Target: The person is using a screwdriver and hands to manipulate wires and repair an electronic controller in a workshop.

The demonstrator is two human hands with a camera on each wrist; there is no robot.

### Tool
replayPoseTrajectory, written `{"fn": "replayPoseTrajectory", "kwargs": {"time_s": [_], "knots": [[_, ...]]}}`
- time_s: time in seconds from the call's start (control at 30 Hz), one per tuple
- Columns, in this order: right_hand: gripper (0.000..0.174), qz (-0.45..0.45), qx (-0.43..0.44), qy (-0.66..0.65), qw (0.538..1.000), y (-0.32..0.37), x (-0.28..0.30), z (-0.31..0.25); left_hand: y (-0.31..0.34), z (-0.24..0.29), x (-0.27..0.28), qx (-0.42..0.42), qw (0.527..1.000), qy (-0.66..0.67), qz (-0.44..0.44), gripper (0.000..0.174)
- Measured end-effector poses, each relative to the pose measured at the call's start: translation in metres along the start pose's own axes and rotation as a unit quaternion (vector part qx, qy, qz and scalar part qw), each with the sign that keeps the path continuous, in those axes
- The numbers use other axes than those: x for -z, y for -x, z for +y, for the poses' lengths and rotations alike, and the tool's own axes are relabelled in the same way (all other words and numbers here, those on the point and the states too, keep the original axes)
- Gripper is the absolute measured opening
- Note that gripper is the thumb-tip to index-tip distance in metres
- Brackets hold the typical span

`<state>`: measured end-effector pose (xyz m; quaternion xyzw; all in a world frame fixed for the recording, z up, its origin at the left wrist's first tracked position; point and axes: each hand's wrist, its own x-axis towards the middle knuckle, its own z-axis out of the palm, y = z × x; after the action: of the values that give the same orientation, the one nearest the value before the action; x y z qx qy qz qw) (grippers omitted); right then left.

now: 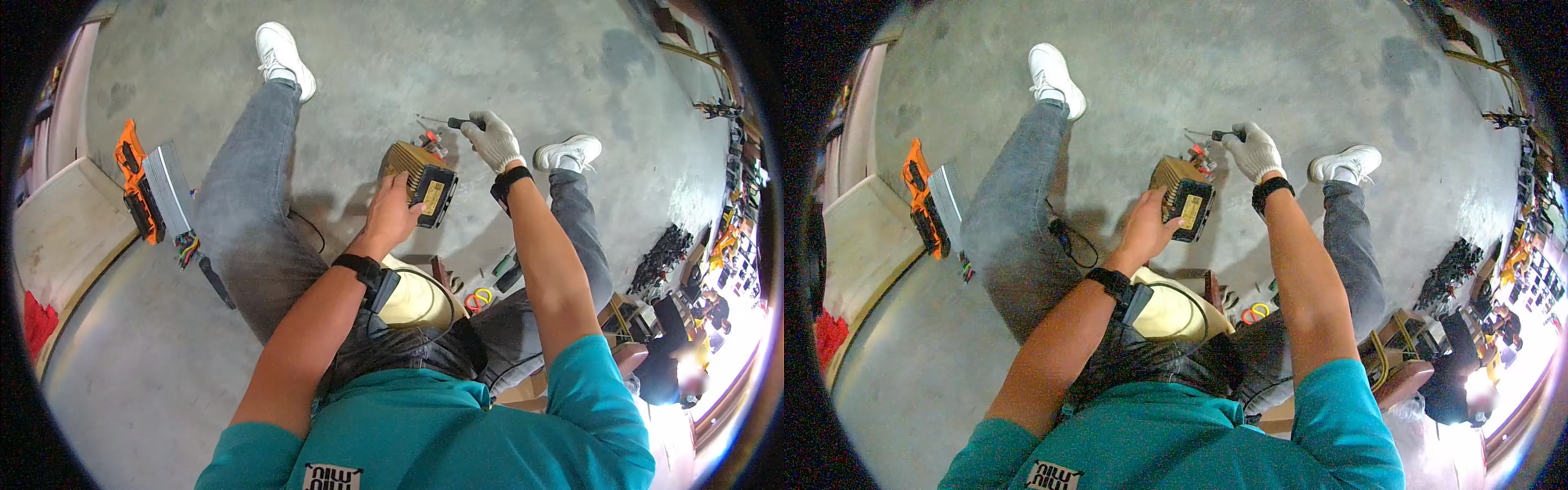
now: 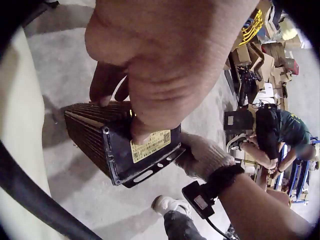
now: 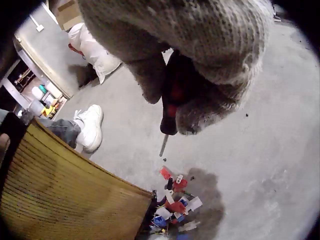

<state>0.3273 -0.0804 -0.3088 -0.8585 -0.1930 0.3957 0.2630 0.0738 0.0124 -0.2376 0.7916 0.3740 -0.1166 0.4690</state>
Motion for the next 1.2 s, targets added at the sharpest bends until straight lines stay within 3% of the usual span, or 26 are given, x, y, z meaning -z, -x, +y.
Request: {"fn": "replayPoseTrajectory", "kwargs": {"time_s": [0.33, 0.53, 0.7, 0.83, 0.9, 0.93, 1.03, 1.2], "knots": [[0.052, 0.001, 0.018, 0.01, 1.0, -0.019, -0.017, 0.013, 0.001, 0.018, 0.007, 0.037, 0.999, 0.001, -0.023, 0.073], [0.045, 0.013, -0.006, -0.03, 0.999, -0.01, -0.002, 0.005, 0.002, 0.023, 0.008, -0.061, 0.996, 0.039, 0.05, 0.06], [0.045, 0.024, -0.002, -0.059, 0.998, 0.041, 0.049, -0.039, 0.003, 0.015, 0.005, -0.081, 0.996, -0.038, 0.028, 0.039], [0.044, 0.046, 0.023, -0.059, 0.997, 0.105, 0.096, -0.081, 0.0, 0.005, -0.003, -0.117, 0.992, -0.005, 0.048, 0.03], [0.042, 0.049, 0.022, -0.075, 0.996, 0.134, 0.109, -0.088, -0.005, 0.001, -0.003, -0.111, 0.993, -0.034, 0.03, 0.028], [0.041, 0.046, 0.022, -0.079, 0.996, 0.154, 0.114, -0.092, -0.006, 0.003, -0.003, -0.067, 0.997, -0.043, 0.009, 0.025], [0.04, 0.05, 0.02, -0.092, 0.994, 0.199, 0.114, -0.097, -0.01, -0.002, 0.002, -0.018, 0.999, 0.021, -0.024, 0.021], [0.036, 0.04, -0.017, -0.147, 0.988, 0.231, 0.09, -0.084, -0.018, -0.014, 0.0, -0.04, 0.998, 0.03, -0.023, 0.023]]}}
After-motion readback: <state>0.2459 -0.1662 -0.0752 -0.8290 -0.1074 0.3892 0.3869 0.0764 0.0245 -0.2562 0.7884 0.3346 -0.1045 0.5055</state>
